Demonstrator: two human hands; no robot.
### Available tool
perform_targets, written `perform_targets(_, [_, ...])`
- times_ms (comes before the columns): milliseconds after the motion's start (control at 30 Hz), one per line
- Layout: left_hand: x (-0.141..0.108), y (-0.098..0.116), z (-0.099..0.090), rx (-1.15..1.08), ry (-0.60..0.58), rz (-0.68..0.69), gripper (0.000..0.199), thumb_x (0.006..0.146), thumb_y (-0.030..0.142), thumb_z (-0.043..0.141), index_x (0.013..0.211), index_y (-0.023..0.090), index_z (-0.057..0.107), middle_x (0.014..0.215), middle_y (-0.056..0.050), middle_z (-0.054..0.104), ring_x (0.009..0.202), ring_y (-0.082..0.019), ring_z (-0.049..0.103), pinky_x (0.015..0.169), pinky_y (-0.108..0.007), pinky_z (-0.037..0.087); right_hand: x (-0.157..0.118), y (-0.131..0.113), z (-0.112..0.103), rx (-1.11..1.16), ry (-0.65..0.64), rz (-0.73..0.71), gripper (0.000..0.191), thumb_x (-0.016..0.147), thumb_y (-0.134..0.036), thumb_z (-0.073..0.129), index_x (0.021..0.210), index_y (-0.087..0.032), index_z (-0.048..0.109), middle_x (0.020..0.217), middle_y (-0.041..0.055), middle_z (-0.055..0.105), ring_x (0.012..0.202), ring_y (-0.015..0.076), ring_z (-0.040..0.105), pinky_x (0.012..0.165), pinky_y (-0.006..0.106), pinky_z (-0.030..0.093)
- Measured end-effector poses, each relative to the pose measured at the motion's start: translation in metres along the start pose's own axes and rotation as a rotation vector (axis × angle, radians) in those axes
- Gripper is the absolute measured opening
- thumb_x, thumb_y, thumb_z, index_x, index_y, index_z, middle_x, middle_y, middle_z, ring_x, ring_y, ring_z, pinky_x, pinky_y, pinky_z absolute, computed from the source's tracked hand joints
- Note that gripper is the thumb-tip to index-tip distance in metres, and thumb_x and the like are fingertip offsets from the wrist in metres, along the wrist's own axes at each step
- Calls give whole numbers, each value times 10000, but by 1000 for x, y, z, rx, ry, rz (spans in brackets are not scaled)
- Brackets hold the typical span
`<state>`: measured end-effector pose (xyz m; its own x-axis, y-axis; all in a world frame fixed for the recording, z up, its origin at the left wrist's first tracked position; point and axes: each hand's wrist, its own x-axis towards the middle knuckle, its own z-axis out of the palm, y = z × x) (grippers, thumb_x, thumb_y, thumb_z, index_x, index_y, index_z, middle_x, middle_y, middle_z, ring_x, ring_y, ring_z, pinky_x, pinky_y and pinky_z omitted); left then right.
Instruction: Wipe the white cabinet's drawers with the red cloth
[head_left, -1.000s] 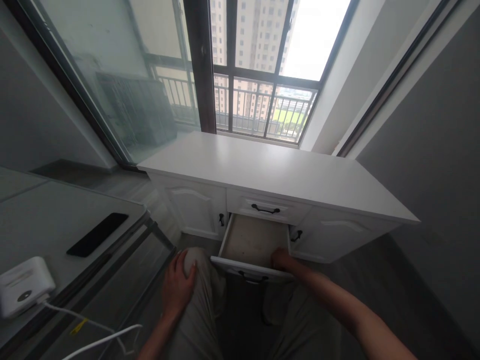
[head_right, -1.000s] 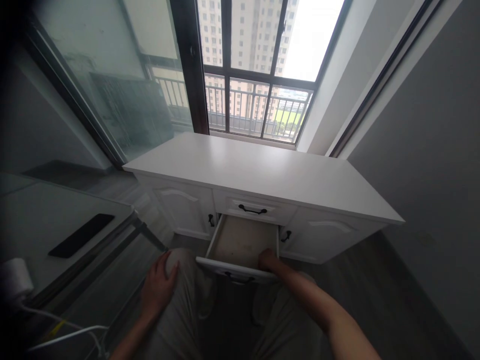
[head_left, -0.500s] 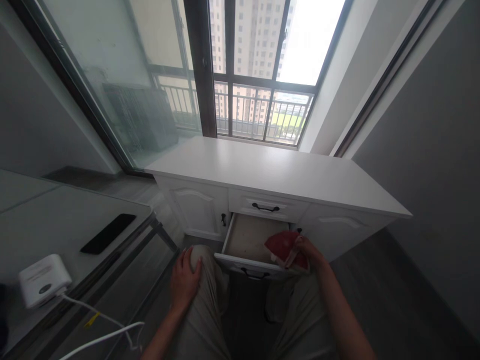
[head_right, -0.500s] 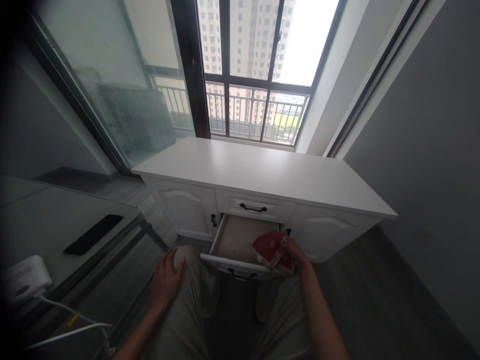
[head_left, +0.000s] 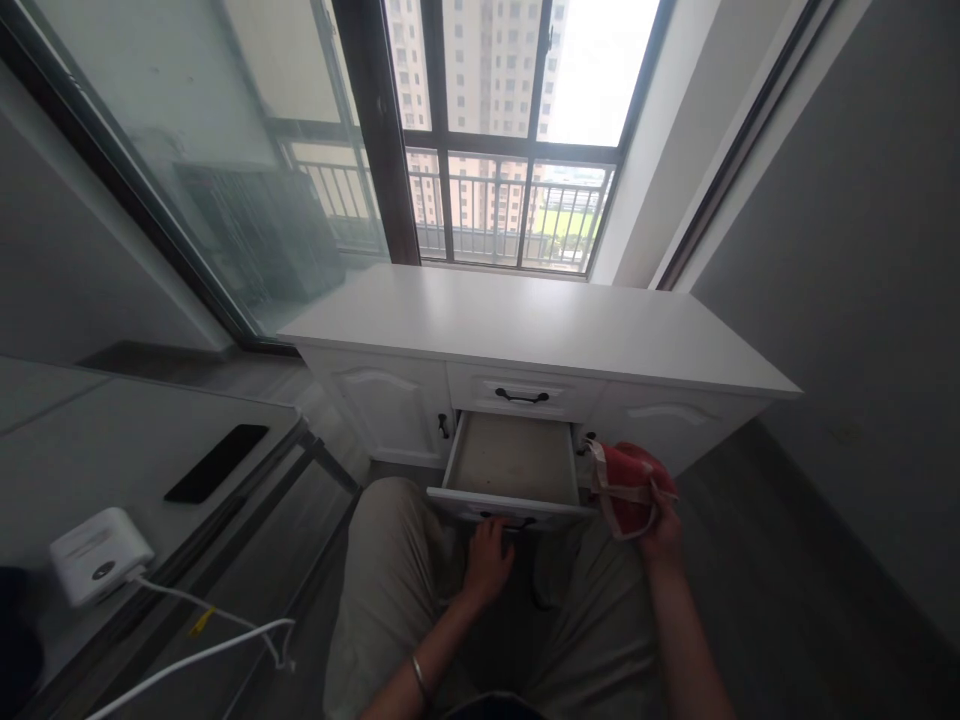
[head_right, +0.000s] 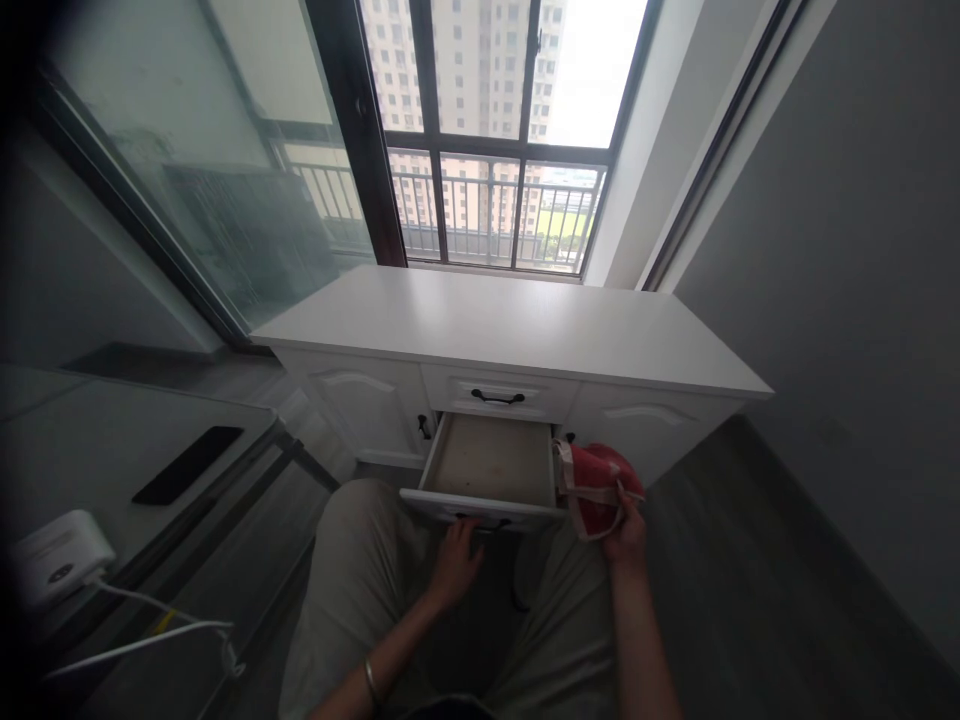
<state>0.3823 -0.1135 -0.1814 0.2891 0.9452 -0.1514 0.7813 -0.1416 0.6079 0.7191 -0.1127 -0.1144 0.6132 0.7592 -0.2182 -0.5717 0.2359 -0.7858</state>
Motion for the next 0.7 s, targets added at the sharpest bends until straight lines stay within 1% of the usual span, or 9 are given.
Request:
perform_targets(100, [20, 6, 12, 70, -60, 1, 521, 953, 198, 579, 1472, 189, 627, 1512, -143, 650, 1445, -310, 576, 1231, -451, 450, 0, 1, 5, 31, 18, 56, 373, 764, -382, 884, 1116, -265, 841, 1124, 61, 853, 1061, 311, 819, 1039, 538, 666])
perform_targets(167, [32, 6, 14, 119, -87, 4, 506, 952, 199, 597, 1455, 171, 635, 1494, -157, 654, 1440, -323, 570, 1235, -454, 434, 2, 4, 4, 45, 33, 58, 352, 773, -376, 896, 1103, -267, 841, 1103, 56, 856, 1055, 314, 821, 1051, 555, 661])
perform_targets(267, [47, 5, 13, 180, -110, 20, 503, 951, 202, 621, 1452, 157, 622, 1478, -172, 650, 1430, -332, 571, 1222, -457, 435, 4, 11, -2, 57, 67, 56, 308, 801, -372, 890, 1094, -294, 836, 1084, 20, 859, 1096, 298, 816, 1090, 547, 645])
perform_targets(367, [63, 5, 11, 227, -113, 37, 497, 964, 208, 619, 1459, 174, 596, 1479, -169, 636, 1429, -325, 569, 1209, -453, 439, 7, 15, -5, 65, 51, 41, 322, 811, -389, 894, 1117, -313, 830, 1118, 4, 857, 1185, 283, 793, 1140, 514, 620])
perform_targets(467, [87, 8, 6, 262, -117, 41, 494, 970, 231, 634, 1458, 178, 579, 1479, -171, 629, 1439, -324, 557, 1208, -446, 430, 8, 16, -3, 58, 7, 47, 362, 821, -425, 898, 1159, -319, 825, 1191, 12, 846, 1265, 285, 761, 1163, 501, 608])
perform_targets(600, [125, 18, -3, 305, -129, 27, 515, 984, 272, 662, 1474, 153, 561, 1502, -188, 617, 1458, -327, 539, 1205, -446, 432, 6, 14, 1, 65, -25, 104, 364, 845, -444, 890, 1181, -322, 821, 1235, 23, 837, 1271, 301, 759, 1154, 520, 616])
perform_targets(700, [154, 27, -9, 339, -143, 6, 496, 1019, 352, 673, 1464, 154, 583, 1509, -172, 622, 1433, -325, 563, 1198, -496, 458, 5, 14, 2, 73, -72, 126, 353, 855, -447, 894, 1176, -319, 823, 1230, 28, 838, 1269, 299, 760, 1174, 499, 604])
